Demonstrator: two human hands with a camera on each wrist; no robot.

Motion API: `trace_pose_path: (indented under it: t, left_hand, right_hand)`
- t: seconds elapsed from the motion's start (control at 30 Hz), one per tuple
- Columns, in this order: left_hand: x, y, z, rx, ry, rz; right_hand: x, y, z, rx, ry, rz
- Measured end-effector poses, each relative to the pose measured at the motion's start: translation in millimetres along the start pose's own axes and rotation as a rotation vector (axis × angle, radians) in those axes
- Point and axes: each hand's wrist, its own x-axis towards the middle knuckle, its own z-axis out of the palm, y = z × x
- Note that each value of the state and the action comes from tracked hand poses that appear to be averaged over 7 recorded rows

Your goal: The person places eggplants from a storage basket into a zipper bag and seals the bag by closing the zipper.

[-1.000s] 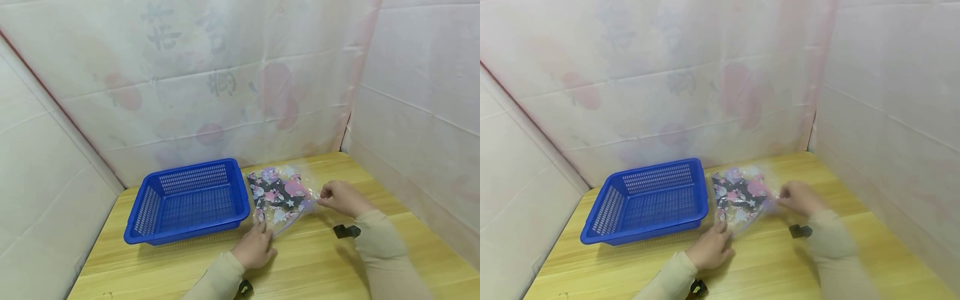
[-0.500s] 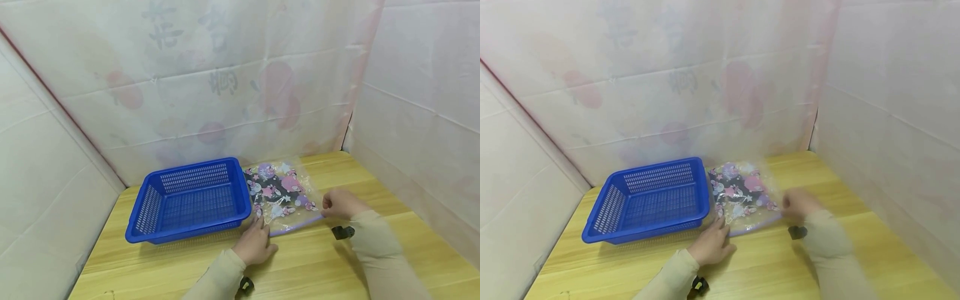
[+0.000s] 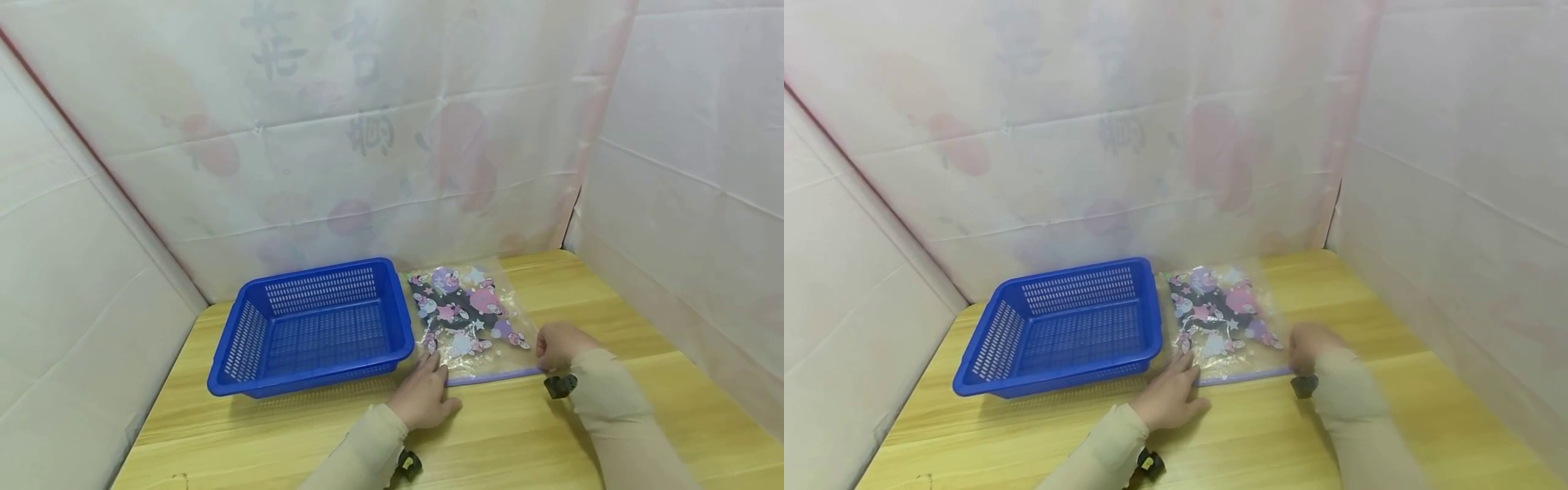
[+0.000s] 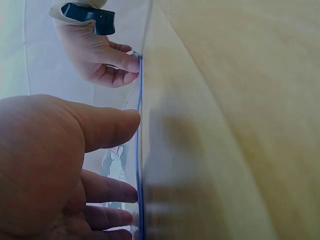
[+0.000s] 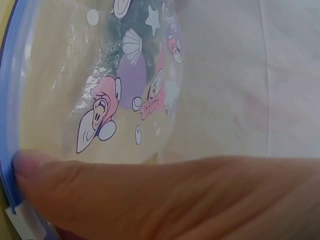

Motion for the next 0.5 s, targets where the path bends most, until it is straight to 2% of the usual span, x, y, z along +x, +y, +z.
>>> trace_pose_path:
  t: [0.23, 0.5]
  left_hand:
    - [0.0, -6.3, 1.9, 0.0, 0.011, 0.013]
    - [-1.3, -12.0, 3.1, -0.016, 0.007, 0.038]
  right_hand:
    - [1, -1, 2, 0.024, -0.008, 0.023]
    - [1, -1, 0, -0.008, 0.009, 0.028]
